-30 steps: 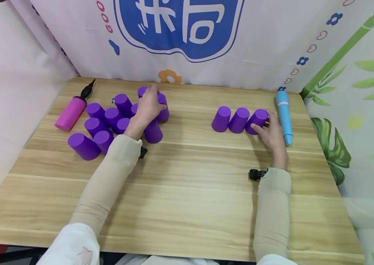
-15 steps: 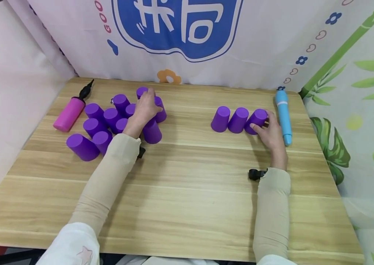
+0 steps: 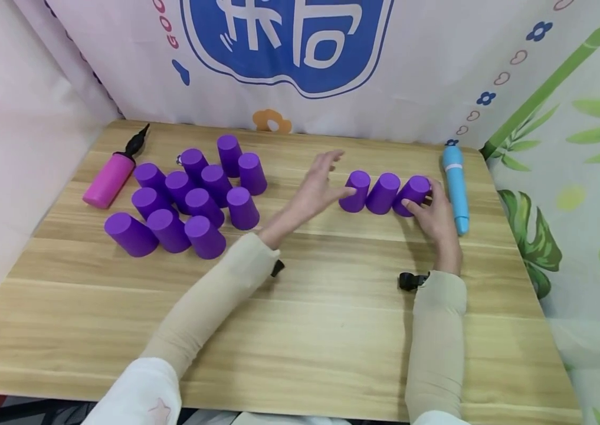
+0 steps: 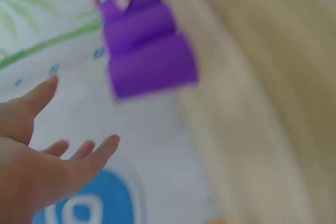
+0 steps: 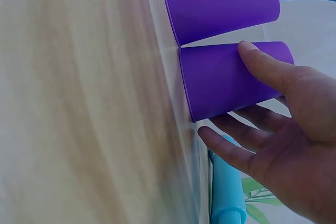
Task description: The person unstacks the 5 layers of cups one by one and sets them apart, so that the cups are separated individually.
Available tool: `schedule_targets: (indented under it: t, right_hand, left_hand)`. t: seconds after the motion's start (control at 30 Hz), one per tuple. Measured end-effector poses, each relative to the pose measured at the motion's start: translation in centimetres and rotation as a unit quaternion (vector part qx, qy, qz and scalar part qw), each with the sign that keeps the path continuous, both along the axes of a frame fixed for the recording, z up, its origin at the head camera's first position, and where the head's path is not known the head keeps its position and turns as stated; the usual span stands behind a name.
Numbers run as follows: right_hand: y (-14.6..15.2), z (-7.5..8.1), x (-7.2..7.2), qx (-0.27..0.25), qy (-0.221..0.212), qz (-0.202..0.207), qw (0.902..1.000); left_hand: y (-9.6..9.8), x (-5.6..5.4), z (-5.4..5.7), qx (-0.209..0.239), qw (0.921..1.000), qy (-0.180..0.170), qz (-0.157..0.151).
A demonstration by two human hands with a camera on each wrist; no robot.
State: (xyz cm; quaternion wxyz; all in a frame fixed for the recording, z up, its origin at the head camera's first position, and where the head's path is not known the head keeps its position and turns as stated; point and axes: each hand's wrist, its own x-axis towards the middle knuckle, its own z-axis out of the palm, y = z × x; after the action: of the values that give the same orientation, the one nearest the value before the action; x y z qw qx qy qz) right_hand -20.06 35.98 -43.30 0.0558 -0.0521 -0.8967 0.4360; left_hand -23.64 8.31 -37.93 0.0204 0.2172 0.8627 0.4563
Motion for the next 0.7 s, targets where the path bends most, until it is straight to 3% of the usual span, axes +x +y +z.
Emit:
schedule_targets:
  t: [0.13,0.27,0.47,0.7]
  right_hand:
    - [0.0,-0.2,0.1,-0.002,0.000,-0.004,1.0000]
    - [0.1,-0.3,0.2,-0.003,0.005,-0.005,1.0000]
    - [-0.1,-0.4,0.2,0.001,0.007,-0.002,1.0000]
    - [0.0,-0.4,0.2,0.002,0.004,-0.005,1.0000]
  left_hand:
    - [2.9,-0.3,-2.2,0.026,0.9994,-0.021,0.013]
    - [4.4,-0.8,-3.6,0.002,0.9987,-0.024,0.045]
    - [5.1,-1.3,-4.7,-0.042,0.9954,-0.019,0.083]
    - [4.9,-1.4,-4.9,-0.062,0.9942,0.010,0.087]
